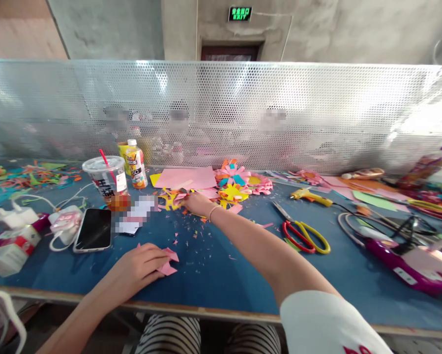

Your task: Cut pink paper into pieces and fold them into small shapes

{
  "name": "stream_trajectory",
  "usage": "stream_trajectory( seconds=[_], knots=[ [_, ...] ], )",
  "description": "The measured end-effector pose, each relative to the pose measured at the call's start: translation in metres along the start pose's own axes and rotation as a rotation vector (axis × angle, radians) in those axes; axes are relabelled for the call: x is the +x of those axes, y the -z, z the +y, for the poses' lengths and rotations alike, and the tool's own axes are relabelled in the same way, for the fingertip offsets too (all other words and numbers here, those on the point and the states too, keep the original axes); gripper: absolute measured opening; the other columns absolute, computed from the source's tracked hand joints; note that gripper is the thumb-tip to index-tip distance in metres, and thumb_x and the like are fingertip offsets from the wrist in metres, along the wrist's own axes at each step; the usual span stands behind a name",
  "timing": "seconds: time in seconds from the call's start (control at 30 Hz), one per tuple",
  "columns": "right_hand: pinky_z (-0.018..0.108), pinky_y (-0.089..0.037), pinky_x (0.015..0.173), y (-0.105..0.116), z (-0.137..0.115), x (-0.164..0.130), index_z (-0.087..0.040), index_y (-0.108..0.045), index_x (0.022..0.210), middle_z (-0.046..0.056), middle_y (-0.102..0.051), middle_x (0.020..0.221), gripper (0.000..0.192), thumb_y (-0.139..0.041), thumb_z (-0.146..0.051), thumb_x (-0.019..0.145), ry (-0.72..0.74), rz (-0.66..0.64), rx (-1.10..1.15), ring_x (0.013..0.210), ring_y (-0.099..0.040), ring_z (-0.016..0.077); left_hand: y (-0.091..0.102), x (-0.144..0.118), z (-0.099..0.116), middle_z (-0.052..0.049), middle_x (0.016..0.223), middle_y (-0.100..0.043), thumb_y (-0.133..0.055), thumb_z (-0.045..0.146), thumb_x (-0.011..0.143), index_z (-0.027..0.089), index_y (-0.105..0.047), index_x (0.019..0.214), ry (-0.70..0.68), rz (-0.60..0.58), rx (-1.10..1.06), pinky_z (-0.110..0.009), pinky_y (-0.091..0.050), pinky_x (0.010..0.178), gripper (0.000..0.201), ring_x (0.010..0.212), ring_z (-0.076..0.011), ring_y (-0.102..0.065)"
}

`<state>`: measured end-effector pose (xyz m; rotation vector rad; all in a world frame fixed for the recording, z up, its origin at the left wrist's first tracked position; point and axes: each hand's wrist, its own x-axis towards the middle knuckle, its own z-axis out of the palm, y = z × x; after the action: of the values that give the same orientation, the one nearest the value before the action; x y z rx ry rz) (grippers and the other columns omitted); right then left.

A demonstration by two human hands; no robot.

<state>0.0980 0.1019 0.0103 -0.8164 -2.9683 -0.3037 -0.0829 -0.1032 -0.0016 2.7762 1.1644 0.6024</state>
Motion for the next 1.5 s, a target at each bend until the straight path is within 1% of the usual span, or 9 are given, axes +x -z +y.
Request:
stream_trajectory(
  seconds=[0.13,0.27,0.4,0.53,0.67,0.93,1.17,1.33,1.5],
  knots=[
    [0.032,-0.04,0.082,0.015,0.014,-0.031,-0.007,-0.063,0.091,0.018,-0.063,0.096,0.023,-0.048,-0.008,0.073,-0.147,0.047,-0.018,0.094,-0.056,0.0243,0.001,-0.006,-0.008,-0.001,0.11,-0.06,-0.042,0.024,0.085,0.023,-0.054,0.11,-0.049,0.023,-0.016,-0.029,-0.044,0.086,0.028,0.098,-0.0137,-0.051],
    [0.033,-0.036,0.088,0.025,-0.025,-0.064,-0.014,-0.062,0.088,0.009,-0.062,0.098,0.021,-0.043,-0.012,0.078,-0.107,0.132,0.106,0.096,-0.054,0.0193,-0.005,-0.017,-0.014,-0.004,0.105,-0.061,-0.046,0.021,0.083,0.021,-0.055,0.109,-0.032,0.145,0.006,-0.031,-0.045,0.087,0.027,0.097,-0.0147,-0.053],
    [0.037,-0.035,0.093,0.026,-0.073,-0.083,-0.016,-0.054,0.11,0.009,-0.054,0.116,0.03,-0.038,-0.022,0.085,-0.092,0.177,0.269,0.106,-0.048,0.0187,-0.01,-0.022,-0.016,-0.006,0.101,-0.062,-0.052,0.021,0.079,0.02,-0.056,0.107,-0.011,0.244,0.028,-0.031,-0.047,0.083,0.028,0.095,-0.0164,-0.054],
    [0.035,-0.03,0.1,0.014,-0.09,-0.078,-0.016,-0.041,0.126,0.01,-0.043,0.13,0.043,-0.041,-0.03,0.085,0.097,0.11,0.36,0.119,-0.038,0.0176,-0.011,-0.023,-0.015,-0.006,0.099,-0.064,-0.053,0.02,0.078,0.02,-0.058,0.105,0.002,0.285,0.075,-0.03,-0.048,0.081,0.027,0.093,-0.0163,-0.056],
    [0.032,-0.022,0.106,0.0,-0.08,-0.063,-0.014,-0.044,0.125,0.007,-0.041,0.133,0.039,-0.032,-0.023,0.089,0.237,0.071,0.448,0.126,-0.031,0.0152,-0.011,-0.023,-0.013,-0.006,0.096,-0.065,-0.054,0.02,0.077,0.019,-0.06,0.102,0.011,0.295,0.091,-0.032,-0.048,0.082,0.026,0.091,-0.0168,-0.057],
    [0.025,-0.036,0.099,-0.013,-0.061,-0.06,-0.014,-0.062,0.104,0.008,-0.059,0.113,0.03,-0.044,-0.026,0.084,0.206,0.148,0.684,0.113,-0.048,0.0132,-0.01,-0.02,-0.011,-0.007,0.094,-0.065,-0.054,0.02,0.077,0.019,-0.059,0.103,0.033,0.259,0.051,-0.032,-0.048,0.081,0.027,0.089,-0.0166,-0.058],
    [0.024,-0.041,0.092,-0.013,-0.066,-0.069,-0.018,-0.063,0.1,0.005,-0.062,0.108,0.029,-0.038,-0.024,0.087,0.119,0.183,0.555,0.104,-0.054,0.0122,-0.011,-0.022,-0.011,-0.006,0.094,-0.066,-0.054,0.019,0.077,0.02,-0.06,0.101,0.05,0.277,0.093,-0.034,-0.047,0.083,0.025,0.089,-0.0167,-0.059],
    [0.027,-0.038,0.095,-0.017,-0.021,-0.062,-0.021,-0.056,0.111,0.003,-0.057,0.117,0.031,-0.037,-0.021,0.087,0.034,0.143,0.392,0.109,-0.051,0.0139,-0.013,-0.022,-0.014,-0.007,0.094,-0.066,-0.053,0.022,0.078,0.018,-0.06,0.101,0.038,0.287,0.107,-0.032,-0.049,0.08,0.025,0.087,-0.0166,-0.059],
    [0.033,-0.038,0.095,-0.015,0.031,-0.062,-0.017,-0.059,0.107,0.008,-0.057,0.117,0.035,-0.038,-0.008,0.081,-0.103,0.137,0.303,0.111,-0.05,0.0182,-0.015,-0.023,-0.016,-0.007,0.095,-0.066,-0.053,0.022,0.078,0.018,-0.06,0.102,0.034,0.274,0.115,-0.03,-0.049,0.078,0.025,0.088,-0.0164,-0.059]
  ],
)
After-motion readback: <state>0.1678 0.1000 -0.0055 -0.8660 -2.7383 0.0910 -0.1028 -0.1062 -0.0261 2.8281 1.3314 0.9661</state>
